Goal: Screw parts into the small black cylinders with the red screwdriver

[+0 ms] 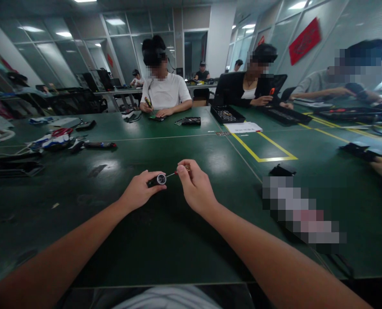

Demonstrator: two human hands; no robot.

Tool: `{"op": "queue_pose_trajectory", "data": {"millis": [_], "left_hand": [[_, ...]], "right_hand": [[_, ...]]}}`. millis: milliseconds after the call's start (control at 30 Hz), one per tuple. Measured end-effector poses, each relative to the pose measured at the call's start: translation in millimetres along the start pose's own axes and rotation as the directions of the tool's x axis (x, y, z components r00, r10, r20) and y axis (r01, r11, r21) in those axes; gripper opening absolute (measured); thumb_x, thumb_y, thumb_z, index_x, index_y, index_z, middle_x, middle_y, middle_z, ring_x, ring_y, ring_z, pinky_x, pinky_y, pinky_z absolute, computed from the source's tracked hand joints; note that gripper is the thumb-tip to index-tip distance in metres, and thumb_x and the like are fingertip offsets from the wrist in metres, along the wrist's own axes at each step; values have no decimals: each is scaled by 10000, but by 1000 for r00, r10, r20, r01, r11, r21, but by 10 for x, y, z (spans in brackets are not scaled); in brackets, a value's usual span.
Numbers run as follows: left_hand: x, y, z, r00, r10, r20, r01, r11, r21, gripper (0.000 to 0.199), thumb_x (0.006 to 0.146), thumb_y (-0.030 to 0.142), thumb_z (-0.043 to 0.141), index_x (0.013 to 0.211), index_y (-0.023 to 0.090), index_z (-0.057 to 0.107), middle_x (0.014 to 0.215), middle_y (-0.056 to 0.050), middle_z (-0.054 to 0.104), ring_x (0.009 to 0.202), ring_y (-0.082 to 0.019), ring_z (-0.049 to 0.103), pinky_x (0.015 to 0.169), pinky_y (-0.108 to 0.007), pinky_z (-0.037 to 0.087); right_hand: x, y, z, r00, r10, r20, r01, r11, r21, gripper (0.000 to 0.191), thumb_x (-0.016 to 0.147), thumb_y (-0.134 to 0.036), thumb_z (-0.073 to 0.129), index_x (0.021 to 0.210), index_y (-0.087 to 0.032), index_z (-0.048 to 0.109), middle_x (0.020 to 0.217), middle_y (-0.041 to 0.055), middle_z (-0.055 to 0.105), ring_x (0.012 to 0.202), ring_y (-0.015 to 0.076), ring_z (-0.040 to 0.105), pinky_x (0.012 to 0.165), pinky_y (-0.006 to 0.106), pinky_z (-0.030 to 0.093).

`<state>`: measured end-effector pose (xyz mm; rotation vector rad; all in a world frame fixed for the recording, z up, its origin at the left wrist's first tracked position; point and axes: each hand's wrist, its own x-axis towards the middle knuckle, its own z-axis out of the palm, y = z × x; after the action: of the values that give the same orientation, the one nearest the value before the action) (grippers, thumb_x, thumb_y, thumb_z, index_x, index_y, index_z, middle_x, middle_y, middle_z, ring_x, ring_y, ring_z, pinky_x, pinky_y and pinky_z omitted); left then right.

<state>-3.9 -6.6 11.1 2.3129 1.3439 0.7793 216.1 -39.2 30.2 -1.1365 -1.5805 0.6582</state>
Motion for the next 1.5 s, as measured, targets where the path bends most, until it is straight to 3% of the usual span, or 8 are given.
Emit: {"op": "queue_pose_trajectory", "data": {"millis": [100, 300, 500, 600, 700, 800, 967, 1500], "left_hand": [[0, -18, 10, 1000, -9, 2, 9, 1000, 10, 394, 870, 442, 723, 1230, 289, 675, 1159, -28, 734, 1084, -266, 651, 1175, -570, 299], [6, -13, -8, 1000, -9, -12, 9, 1000, 20, 364, 884, 448, 704, 1212, 293, 687, 1163, -31, 733, 1058, -270, 656, 1129, -548, 361], [8, 6, -15, 1000, -6, -6, 6, 999, 41, 353, 873, 440, 720, 1190, 287, 697, 1140, -30, 739, 1029, -268, 657, 1092, -526, 401], [9, 4, -17, 1000, -13, -26, 14, 999, 41, 350, 878, 426, 716, 1198, 284, 696, 1161, -37, 734, 1044, -271, 657, 1104, -529, 393], [6, 13, -26, 999, -25, -27, 26, 998, 50, 352, 880, 426, 713, 1199, 280, 695, 1159, -41, 734, 1048, -273, 657, 1113, -540, 388], [7, 23, -35, 999, 41, -12, -40, 995, 93, 398, 891, 436, 700, 1256, 283, 662, 1185, -39, 722, 1109, -263, 635, 1181, -567, 300], [42, -22, -31, 999, 45, 14, -46, 990, 134, 423, 910, 404, 684, 1310, 280, 624, 1230, -40, 699, 1160, -250, 614, 1212, -604, 223], [32, -7, -17, 1000, -20, 8, 20, 999, 29, 406, 879, 451, 715, 1240, 271, 671, 1212, -39, 721, 1125, -266, 648, 1199, -586, 273]], "right_hand": [[6, -12, -10, 1000, -8, 13, 9, 999, -52, 316, 1015, -483, 443, 985, -253, 657, 802, 16, 666, 662, 174, 580, 634, 330, 421], [9, 21, -1, 1000, -8, 25, 7, 999, 53, 209, 991, -376, 491, 1115, -255, 609, 895, 22, 675, 778, 190, 613, 700, 333, 454], [9, -12, -7, 999, 10, 33, -9, 999, -32, 318, 1012, -466, 443, 1024, -256, 682, 812, 14, 670, 666, 173, 579, 643, 330, 435], [22, -29, 1, 1000, 26, -4, -26, 999, 27, 254, 964, -411, 540, 1131, -248, 640, 834, 15, 685, 706, 180, 604, 667, 332, 461], [54, -20, 23, 998, 61, -24, -58, 991, 119, 223, 928, -407, 583, 1039, -223, 642, 839, 28, 692, 725, 175, 610, 697, 333, 485], [110, 40, 43, 986, 161, -47, -145, 959, 245, 275, 926, -480, 563, 926, -220, 651, 773, 25, 662, 697, 173, 603, 697, 340, 504], [192, 199, 50, 891, 455, 1, -381, 744, 549, 313, 865, -524, 638, 802, -220, 599, 644, -32, 535, 550, 127, 494, 637, 334, 530], [113, 106, 54, 989, 146, -14, -136, 949, 286, 251, 959, -447, 541, 967, -204, 605, 809, 16, 661, 712, 160, 629, 717, 342, 514]]}}
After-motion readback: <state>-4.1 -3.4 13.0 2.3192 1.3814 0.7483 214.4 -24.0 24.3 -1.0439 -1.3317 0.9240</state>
